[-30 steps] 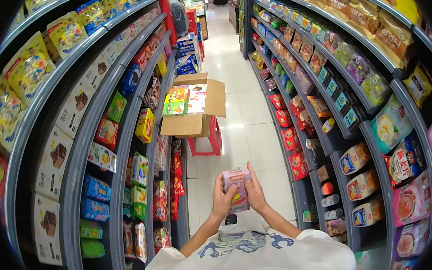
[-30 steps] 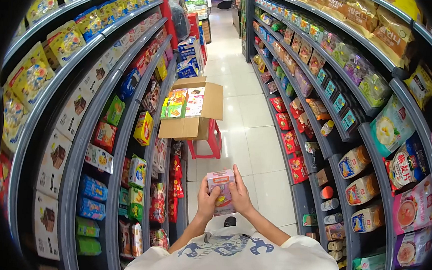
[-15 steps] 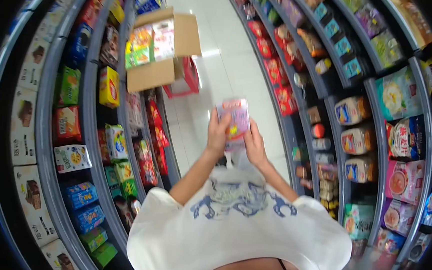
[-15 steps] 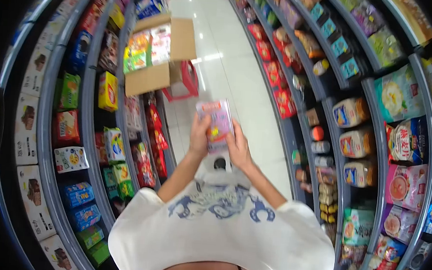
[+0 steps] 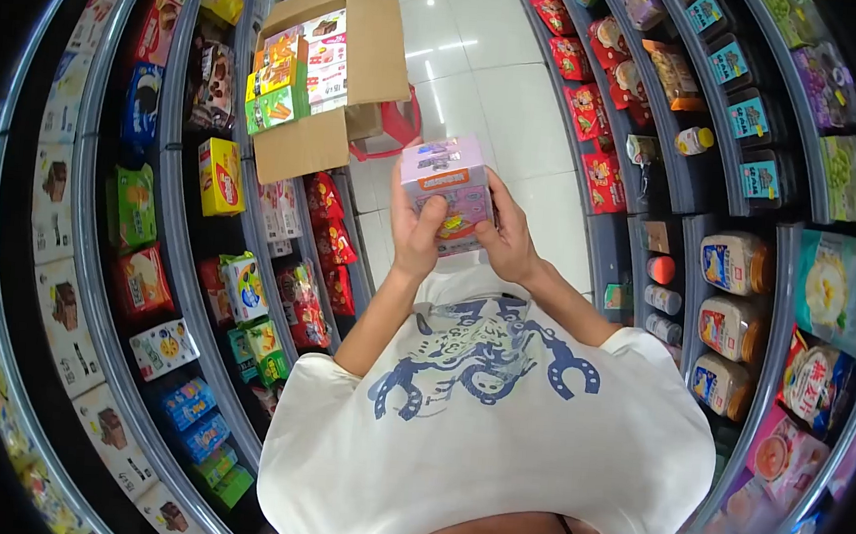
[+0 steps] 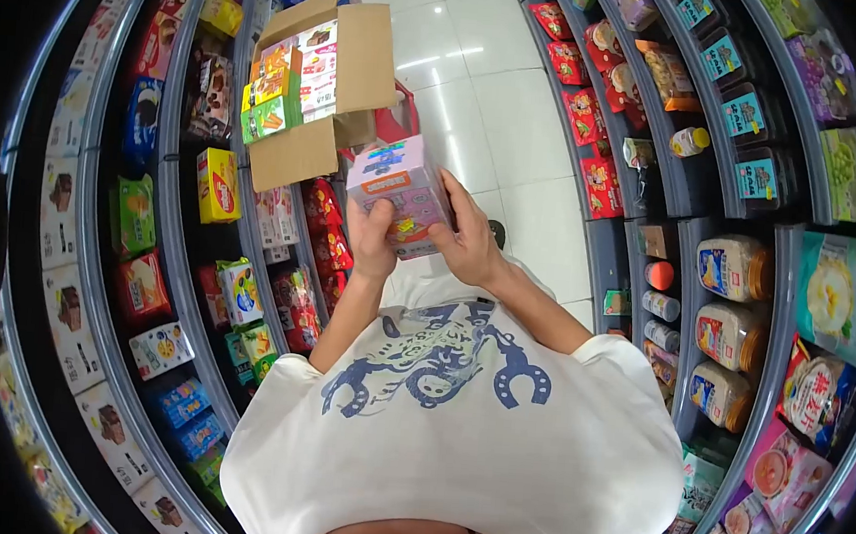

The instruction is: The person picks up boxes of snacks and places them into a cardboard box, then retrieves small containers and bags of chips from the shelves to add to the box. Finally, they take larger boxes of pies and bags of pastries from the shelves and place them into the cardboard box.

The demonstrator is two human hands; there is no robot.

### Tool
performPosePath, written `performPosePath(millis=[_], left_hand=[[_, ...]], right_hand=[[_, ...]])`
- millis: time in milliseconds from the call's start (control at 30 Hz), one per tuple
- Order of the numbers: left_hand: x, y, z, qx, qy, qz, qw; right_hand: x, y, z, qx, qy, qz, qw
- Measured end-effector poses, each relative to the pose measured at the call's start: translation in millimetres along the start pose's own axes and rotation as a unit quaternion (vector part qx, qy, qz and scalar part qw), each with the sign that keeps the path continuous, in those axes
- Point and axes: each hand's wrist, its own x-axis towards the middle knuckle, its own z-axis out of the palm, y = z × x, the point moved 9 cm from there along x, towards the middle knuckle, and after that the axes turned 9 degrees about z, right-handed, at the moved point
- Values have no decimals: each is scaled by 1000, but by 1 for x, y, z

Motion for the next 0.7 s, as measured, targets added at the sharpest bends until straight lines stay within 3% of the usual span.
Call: performPosePath(millis=[367,633,700], left_hand=[[107,-43,1,-25,63,-7,998],[209,-92,-59,-49,106,-8,993],[241,-91,-74,-64,112,-24,991]], right_hand=[[119,20,-35,-10,-42,14,999],[246,51,-15,9,-90,85,992],[279,53,-9,-38,-78,75,993]])
